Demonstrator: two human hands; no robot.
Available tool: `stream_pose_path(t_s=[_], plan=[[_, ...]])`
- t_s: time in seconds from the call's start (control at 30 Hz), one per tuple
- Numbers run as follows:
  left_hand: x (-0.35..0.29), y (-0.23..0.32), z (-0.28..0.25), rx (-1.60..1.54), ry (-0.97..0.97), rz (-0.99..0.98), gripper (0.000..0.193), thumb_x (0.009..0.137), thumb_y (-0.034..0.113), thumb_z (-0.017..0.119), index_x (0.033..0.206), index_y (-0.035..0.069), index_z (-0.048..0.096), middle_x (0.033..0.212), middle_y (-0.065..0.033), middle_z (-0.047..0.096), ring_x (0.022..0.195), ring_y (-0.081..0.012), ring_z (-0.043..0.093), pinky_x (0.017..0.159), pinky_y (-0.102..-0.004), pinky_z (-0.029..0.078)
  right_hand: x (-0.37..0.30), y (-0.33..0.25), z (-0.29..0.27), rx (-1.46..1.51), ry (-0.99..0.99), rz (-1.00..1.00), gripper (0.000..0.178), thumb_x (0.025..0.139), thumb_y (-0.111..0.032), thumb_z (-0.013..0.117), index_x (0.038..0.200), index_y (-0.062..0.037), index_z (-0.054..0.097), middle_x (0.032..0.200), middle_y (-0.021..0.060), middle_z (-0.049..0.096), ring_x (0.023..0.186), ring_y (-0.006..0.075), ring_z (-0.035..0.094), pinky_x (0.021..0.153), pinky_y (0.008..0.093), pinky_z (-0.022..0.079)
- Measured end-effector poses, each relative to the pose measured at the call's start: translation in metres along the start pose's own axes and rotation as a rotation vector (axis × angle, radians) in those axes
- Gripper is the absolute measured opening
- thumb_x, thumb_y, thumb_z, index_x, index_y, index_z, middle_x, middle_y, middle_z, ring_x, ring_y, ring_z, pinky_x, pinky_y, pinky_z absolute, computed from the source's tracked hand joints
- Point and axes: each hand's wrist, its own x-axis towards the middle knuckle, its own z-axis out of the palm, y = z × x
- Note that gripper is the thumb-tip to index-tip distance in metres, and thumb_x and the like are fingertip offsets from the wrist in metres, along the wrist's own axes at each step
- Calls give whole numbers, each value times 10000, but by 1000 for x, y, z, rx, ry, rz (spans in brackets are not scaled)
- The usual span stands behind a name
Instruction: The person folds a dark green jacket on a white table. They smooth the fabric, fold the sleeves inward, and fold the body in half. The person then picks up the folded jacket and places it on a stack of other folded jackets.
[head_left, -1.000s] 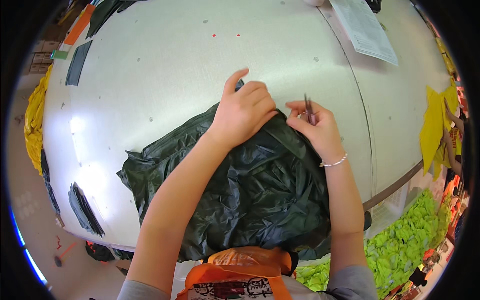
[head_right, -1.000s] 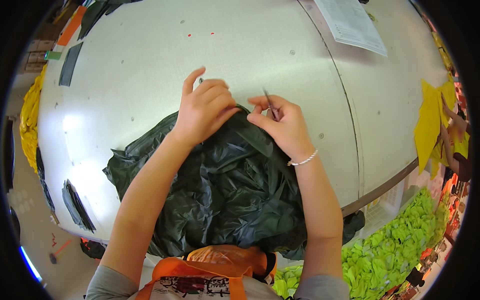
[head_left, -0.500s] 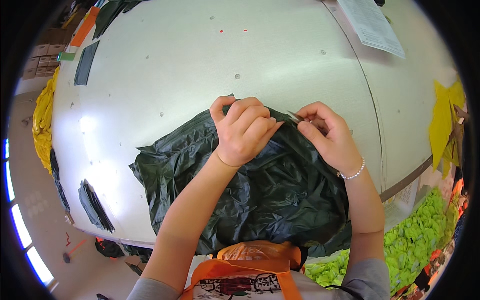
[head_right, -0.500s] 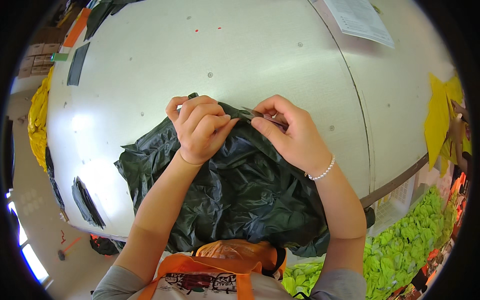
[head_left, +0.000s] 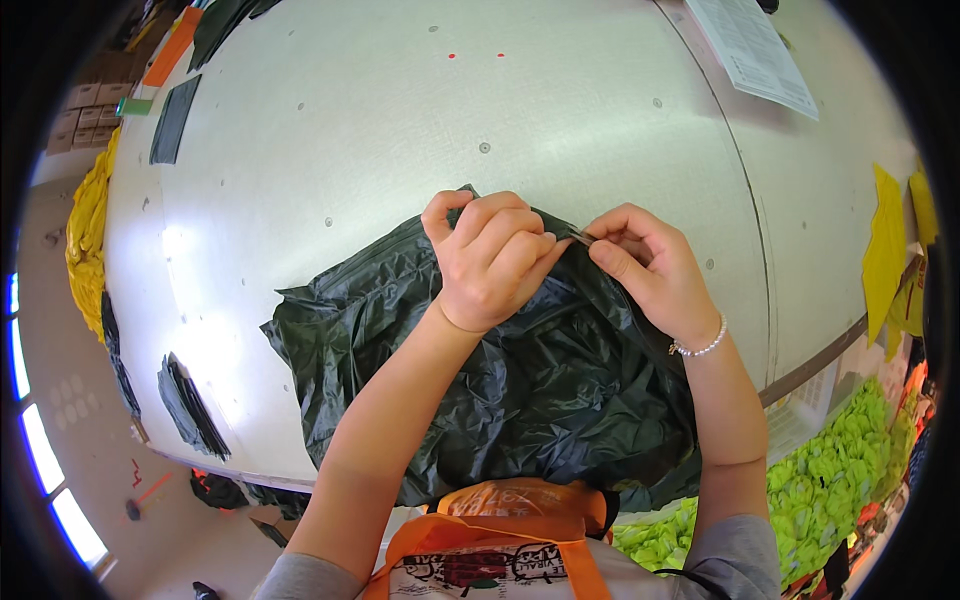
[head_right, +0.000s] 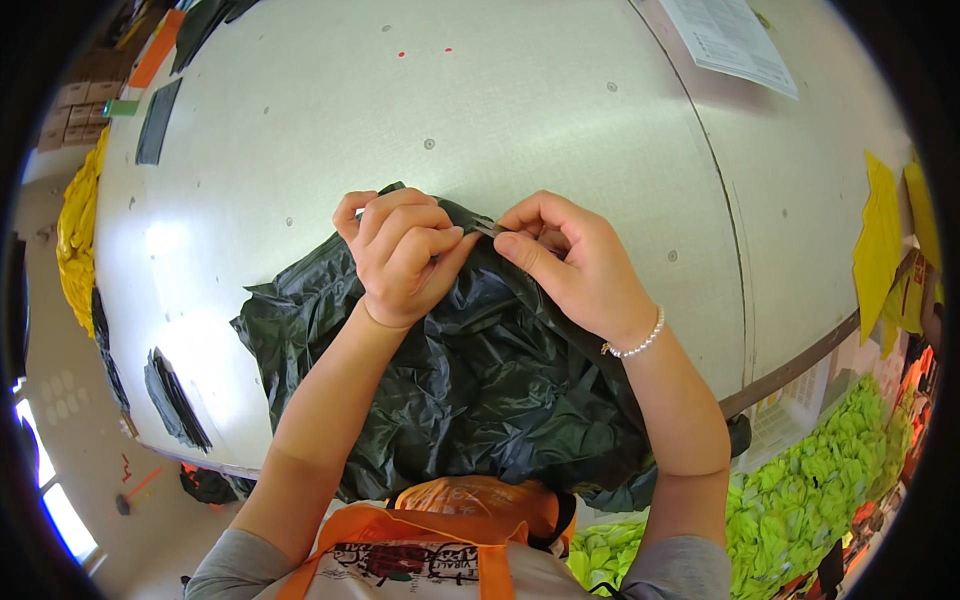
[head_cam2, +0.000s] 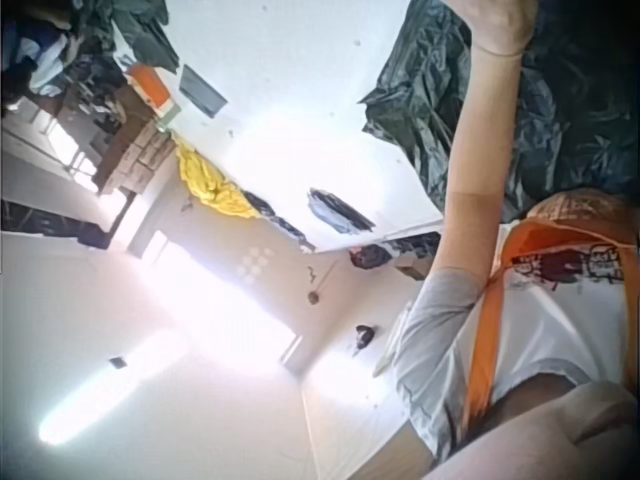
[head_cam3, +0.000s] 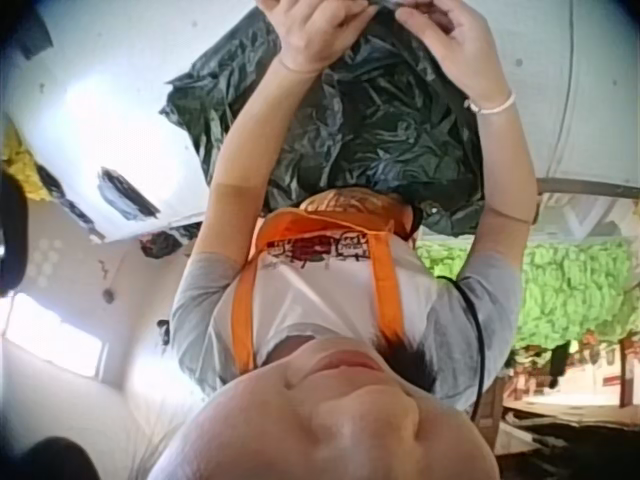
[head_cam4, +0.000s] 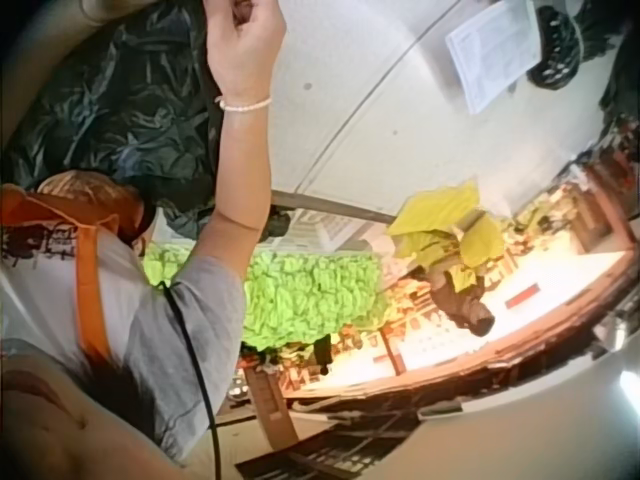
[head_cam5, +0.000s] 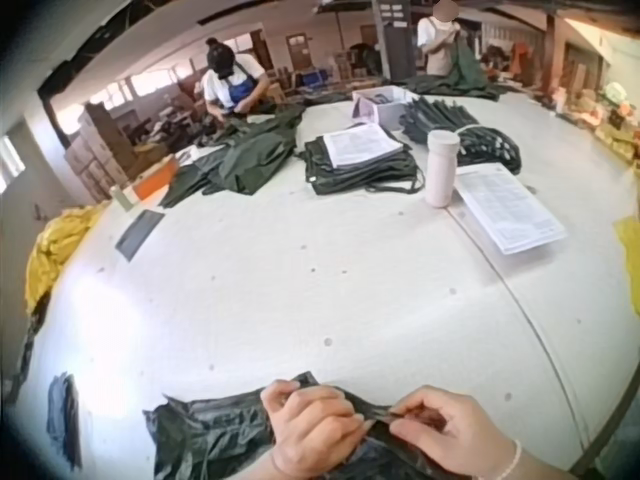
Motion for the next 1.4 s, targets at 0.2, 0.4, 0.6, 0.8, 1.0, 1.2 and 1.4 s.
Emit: stream_pose_path(t_s=[0.2,0.4,0.6,0.8,1.0,1.2,1.4], plan=[[3,1,-1,24,1,24,300,553,112,827,670,159,554,716,39,586,750,-148,598,859,-369,302,2,-1,-3,8,-18,30,131,886,-117,657,920,1,612,784,-26,589,668,13,496,599,175,404],[5,-1,0,23,4,30,290,567,125,824,670,161,556,708,38,583,741,-146,596,862,-364,301,8,-8,-9,-56,-59,53,122,882,-113,656,905,1,618,761,-33,586,646,12,497,579,174,398],[2,-2,-1,19,-10,28,278,571,126,821,694,157,574,740,35,594,768,-151,593,862,-363,301,8,-10,-4,-81,-22,48,104,876,-98,651,891,2,625,767,-20,608,655,18,512,598,183,421],[-11,14,-19,41,-115,-297,309,616,111,814,852,102,616,905,-42,630,905,-205,575,876,-368,349,18,36,-61,-425,504,38,139,868,-157,663,908,-25,654,799,20,646,719,95,568,651,237,459],[-123,87,-92,-273,-528,-834,239,740,15,720,954,32,615,866,-94,634,761,-194,598,676,-291,467,-18,116,-216,-1471,944,-68,311,859,-318,650,1010,-47,652,949,128,649,879,271,604,819,387,472],[-143,138,-95,-724,-471,-1487,340,893,191,636,1165,-1,571,1000,-84,655,855,-131,601,750,-262,474,-92,48,-95,-578,70,422,511,879,-419,598,1170,0,583,1105,203,635,1054,313,598,926,379,440],[-81,161,-35,-1090,-213,-1850,491,913,356,601,1198,-40,539,1075,-105,636,982,-157,579,850,-310,472,-158,69,35,-143,-60,67,331,873,-171,622,1127,33,561,981,137,668,876,209,626,800,342,492]])
